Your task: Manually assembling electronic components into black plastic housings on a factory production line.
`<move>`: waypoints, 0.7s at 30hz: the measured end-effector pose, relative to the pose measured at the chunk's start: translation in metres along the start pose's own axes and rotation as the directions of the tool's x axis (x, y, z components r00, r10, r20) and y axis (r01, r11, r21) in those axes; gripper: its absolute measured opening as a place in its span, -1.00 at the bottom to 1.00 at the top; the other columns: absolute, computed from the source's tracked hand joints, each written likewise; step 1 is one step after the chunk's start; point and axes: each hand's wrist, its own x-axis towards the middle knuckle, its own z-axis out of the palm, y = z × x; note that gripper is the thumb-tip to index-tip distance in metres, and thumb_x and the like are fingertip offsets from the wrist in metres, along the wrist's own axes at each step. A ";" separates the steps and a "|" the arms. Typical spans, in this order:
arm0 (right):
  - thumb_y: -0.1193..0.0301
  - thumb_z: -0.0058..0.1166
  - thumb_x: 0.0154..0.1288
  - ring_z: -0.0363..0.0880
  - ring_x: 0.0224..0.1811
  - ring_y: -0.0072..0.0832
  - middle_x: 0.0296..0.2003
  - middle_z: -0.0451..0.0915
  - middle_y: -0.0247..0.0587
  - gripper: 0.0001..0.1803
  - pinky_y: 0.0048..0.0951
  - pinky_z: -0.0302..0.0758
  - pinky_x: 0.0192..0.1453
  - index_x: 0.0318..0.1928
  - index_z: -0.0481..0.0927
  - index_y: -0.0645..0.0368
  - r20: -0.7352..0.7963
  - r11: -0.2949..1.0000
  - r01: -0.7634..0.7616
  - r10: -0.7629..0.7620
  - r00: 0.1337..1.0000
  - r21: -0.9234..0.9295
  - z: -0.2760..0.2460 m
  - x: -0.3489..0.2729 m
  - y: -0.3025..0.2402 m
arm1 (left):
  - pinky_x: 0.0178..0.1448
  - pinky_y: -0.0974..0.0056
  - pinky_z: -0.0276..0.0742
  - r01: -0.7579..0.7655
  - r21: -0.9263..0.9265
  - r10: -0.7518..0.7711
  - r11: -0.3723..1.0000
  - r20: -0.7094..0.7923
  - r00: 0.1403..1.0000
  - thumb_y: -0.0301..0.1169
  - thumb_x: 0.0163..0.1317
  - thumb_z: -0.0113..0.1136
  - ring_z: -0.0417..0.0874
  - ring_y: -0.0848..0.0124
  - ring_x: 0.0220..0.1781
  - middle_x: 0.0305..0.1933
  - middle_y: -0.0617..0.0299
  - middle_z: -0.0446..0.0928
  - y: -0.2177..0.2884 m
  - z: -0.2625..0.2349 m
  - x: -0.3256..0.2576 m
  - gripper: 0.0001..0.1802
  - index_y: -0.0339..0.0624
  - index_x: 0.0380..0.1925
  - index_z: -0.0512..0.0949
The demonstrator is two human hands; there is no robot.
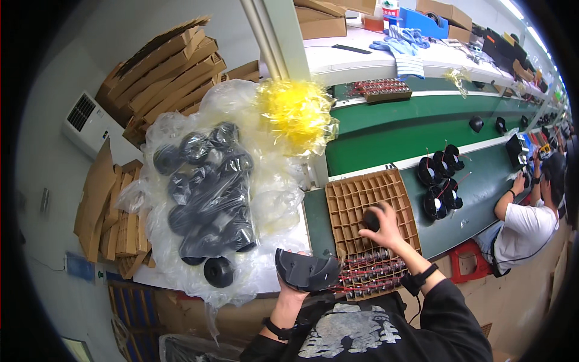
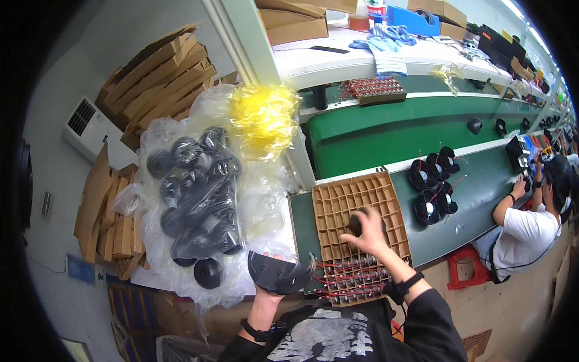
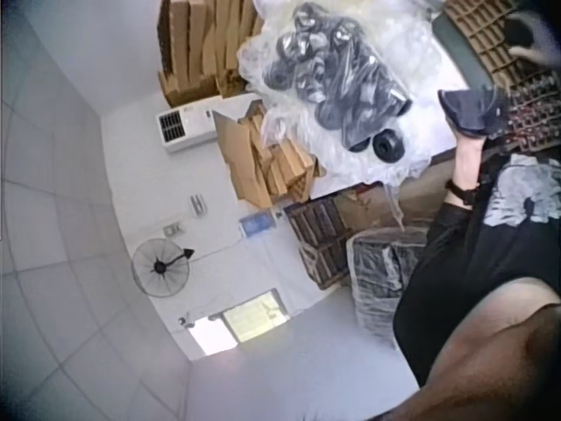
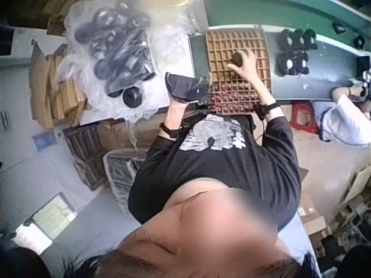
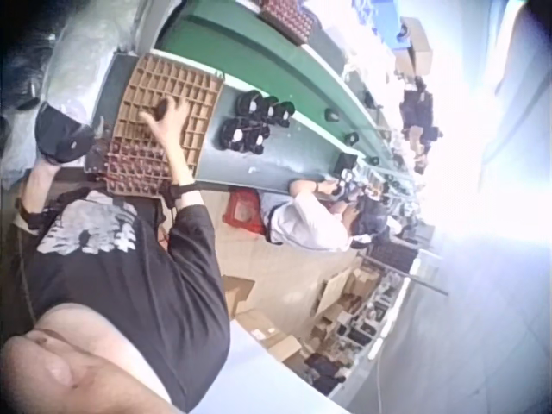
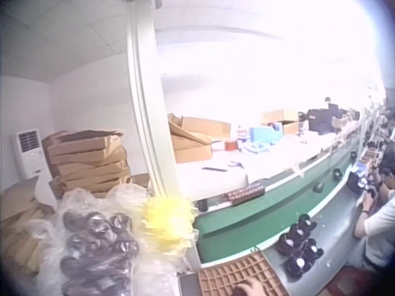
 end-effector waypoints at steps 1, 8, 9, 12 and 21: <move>0.08 0.38 -0.05 0.17 0.34 -0.02 0.22 0.25 0.20 -0.18 -0.10 0.17 0.38 0.18 0.37 0.19 0.122 0.975 0.113 -0.138 0.983 0.191 -0.010 0.005 -0.026 | -0.02 0.03 0.47 -0.039 -0.065 0.034 0.997 -0.073 0.997 -0.06 0.35 -0.18 0.56 0.20 -0.23 -0.36 0.24 0.53 0.001 0.001 -0.004 -0.63 -0.01 -0.43 0.50; 0.55 0.24 0.12 0.61 -0.27 -0.40 -0.37 0.62 -0.23 -0.90 -0.47 0.52 -0.18 -0.33 0.62 0.26 0.215 0.690 0.231 -0.496 0.841 0.686 -0.082 0.015 -0.173 | -0.01 0.14 0.39 -0.025 -0.044 0.030 0.999 0.114 0.993 -0.03 0.38 -0.26 0.46 0.28 -0.33 -0.52 0.30 0.37 0.025 -0.007 -0.010 -0.62 0.03 -0.49 0.37; 0.55 0.24 0.12 0.61 -0.27 -0.40 -0.37 0.62 -0.23 -0.90 -0.47 0.52 -0.18 -0.33 0.62 0.26 0.216 0.691 0.239 -0.502 0.837 0.682 -0.083 0.014 -0.178 | -0.05 0.15 0.39 -0.023 -0.052 0.035 0.998 0.251 0.967 -0.01 0.38 -0.26 0.44 0.29 -0.34 -0.51 0.29 0.36 0.033 -0.003 -0.012 -0.60 0.03 -0.50 0.36; 0.58 0.24 0.08 0.61 -0.32 -0.39 -0.43 0.60 -0.23 -0.91 -0.43 0.52 -0.23 -0.38 0.59 0.23 0.069 0.666 0.423 -0.579 0.812 0.615 -0.088 0.010 -0.202 | -0.11 0.15 0.37 -0.096 -0.261 0.194 0.960 0.381 0.904 0.04 0.36 -0.23 0.43 0.31 -0.35 -0.47 0.27 0.39 0.064 -0.020 -0.017 -0.56 -0.02 -0.49 0.36; 0.55 0.31 -0.04 0.48 -0.27 -0.37 -0.34 0.52 -0.23 -0.73 -0.44 0.40 -0.15 -0.30 0.52 0.20 -0.413 0.760 0.623 -0.515 0.751 0.186 -0.148 0.121 -0.241 | 0.42 -0.03 0.16 -0.683 0.026 0.661 0.730 0.224 0.716 -0.02 0.35 -0.17 0.46 0.17 0.20 0.08 0.28 0.55 0.139 -0.026 -0.086 -0.54 -0.03 0.01 0.53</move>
